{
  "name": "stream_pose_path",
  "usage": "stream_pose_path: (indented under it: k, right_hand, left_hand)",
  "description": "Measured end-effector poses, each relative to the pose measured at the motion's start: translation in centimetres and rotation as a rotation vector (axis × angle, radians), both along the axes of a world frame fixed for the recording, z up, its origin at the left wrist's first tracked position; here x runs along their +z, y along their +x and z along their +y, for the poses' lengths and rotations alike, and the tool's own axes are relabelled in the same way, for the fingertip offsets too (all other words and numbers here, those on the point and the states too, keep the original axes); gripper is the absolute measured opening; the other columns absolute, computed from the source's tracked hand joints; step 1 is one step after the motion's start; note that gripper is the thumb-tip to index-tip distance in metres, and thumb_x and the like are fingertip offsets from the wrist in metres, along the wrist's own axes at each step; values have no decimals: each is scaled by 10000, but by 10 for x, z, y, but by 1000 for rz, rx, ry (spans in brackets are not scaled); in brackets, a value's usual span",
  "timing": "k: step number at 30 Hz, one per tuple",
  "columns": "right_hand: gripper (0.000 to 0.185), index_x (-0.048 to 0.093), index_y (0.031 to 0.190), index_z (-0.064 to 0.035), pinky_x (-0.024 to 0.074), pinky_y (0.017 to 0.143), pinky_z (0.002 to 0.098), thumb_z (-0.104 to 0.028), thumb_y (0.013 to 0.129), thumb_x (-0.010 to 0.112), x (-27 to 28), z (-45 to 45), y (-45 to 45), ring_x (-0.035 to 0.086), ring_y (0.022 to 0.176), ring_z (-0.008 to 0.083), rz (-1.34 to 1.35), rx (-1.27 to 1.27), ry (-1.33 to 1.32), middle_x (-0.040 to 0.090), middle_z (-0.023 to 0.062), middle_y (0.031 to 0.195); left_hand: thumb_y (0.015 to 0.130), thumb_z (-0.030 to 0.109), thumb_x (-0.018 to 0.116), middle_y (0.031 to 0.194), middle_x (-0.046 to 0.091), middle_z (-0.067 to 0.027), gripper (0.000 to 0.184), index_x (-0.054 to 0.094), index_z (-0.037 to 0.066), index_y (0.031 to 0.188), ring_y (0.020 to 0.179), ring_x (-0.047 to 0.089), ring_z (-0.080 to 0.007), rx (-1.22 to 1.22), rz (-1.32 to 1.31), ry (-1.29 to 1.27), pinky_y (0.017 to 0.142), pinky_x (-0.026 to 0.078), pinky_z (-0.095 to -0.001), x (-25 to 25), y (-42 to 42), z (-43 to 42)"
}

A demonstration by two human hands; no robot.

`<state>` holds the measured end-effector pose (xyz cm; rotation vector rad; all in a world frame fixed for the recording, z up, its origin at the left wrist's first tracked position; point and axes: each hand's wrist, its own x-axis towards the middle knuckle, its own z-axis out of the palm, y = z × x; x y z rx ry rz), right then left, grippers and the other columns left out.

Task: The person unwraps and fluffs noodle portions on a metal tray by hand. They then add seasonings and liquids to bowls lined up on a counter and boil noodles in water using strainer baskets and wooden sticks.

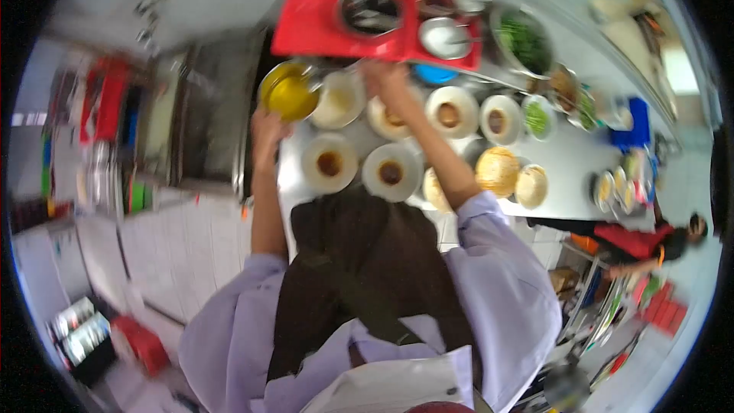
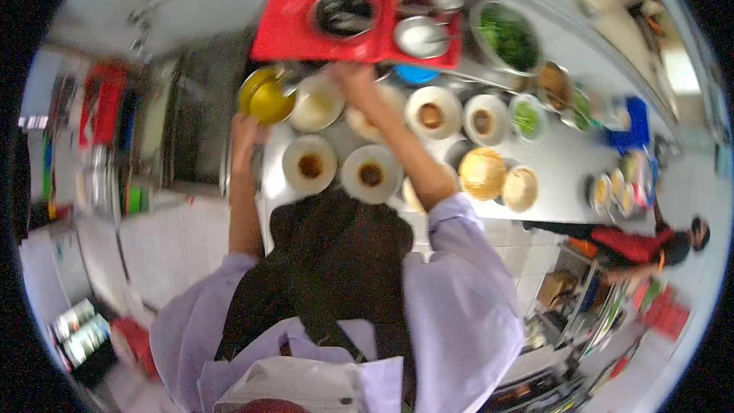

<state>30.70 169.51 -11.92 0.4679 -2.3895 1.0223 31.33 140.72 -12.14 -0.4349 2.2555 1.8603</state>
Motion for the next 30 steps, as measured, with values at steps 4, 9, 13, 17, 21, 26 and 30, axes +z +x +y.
stream_pose_path:
  k: [4, 9, 13, 17, 21, 26, 30]
  right_hand:
    - [148, 646, 870, -44, 513, 627, 425, -94, 750, 575, -29, -38, -4, 643, 716, 311, -287, -69, 16, 655, 154, 800]
    - [199, 575, 882, -29, 479, 624, 457, -190, 784, 636, 16, -59, 11, 615, 704, 347, -162, -49, -55, 615, 171, 740]
    - [262, 528, 927, -14, 458, 594, 426, -186, 790, 670, 32, -55, 24, 600, 663, 331, -140, -26, -292, 590, 160, 692]
    - [349, 443, 1022, -19, 425, 565, 379, -169, 795, 661, 46, -46, 44, 575, 620, 263, -165, 18, -552, 547, 138, 645]
    - [303, 445, 994, -19, 417, 550, 373, -136, 798, 643, 45, -35, 61, 560, 584, 259, -37, -59, -618, 536, 126, 630]
    - [225, 491, 952, -11, 437, 570, 339, -133, 814, 620, 29, -19, 88, 553, 589, 202, -53, -89, -661, 527, 93, 642]
    - [183, 509, 878, -12, 424, 559, 352, -139, 811, 622, 8, -10, 114, 548, 584, 221, -30, -152, -688, 545, 106, 644]
  left_hand:
    - [836, 293, 646, 907, 630, -96, 452, 567, -14, 1157, 696, 563, -178, -252, 382, -413, 615, 463, -293, 30, 8, 29]
    - [798, 174, 523, 714, 573, -124, 266, 549, -9, 989, 448, 524, -206, -219, 3, 181, 364, 419, -330, -17, -28, 6]
    - [726, 80, 449, 624, 534, -136, 284, 507, -43, 975, 394, 512, -238, -169, -212, 175, 327, 418, -332, 21, -26, 12]
    - [712, 87, 457, 615, 518, -120, 318, 479, -46, 1000, 408, 512, -228, -282, -249, 242, 343, 435, -335, 26, -50, -2]
    - [767, 80, 517, 620, 487, -104, 233, 503, -47, 961, 477, 499, -254, -469, -657, 322, 487, 450, -378, -38, -191, -74]
    - [806, 158, 575, 637, 519, -124, 237, 555, -49, 919, 536, 522, -293, -370, -356, 122, 567, 464, -394, -19, -263, -79]
    - [832, 227, 611, 658, 552, -149, 286, 587, -51, 896, 576, 541, -322, -412, -308, 115, 612, 470, -404, 9, -306, -56]
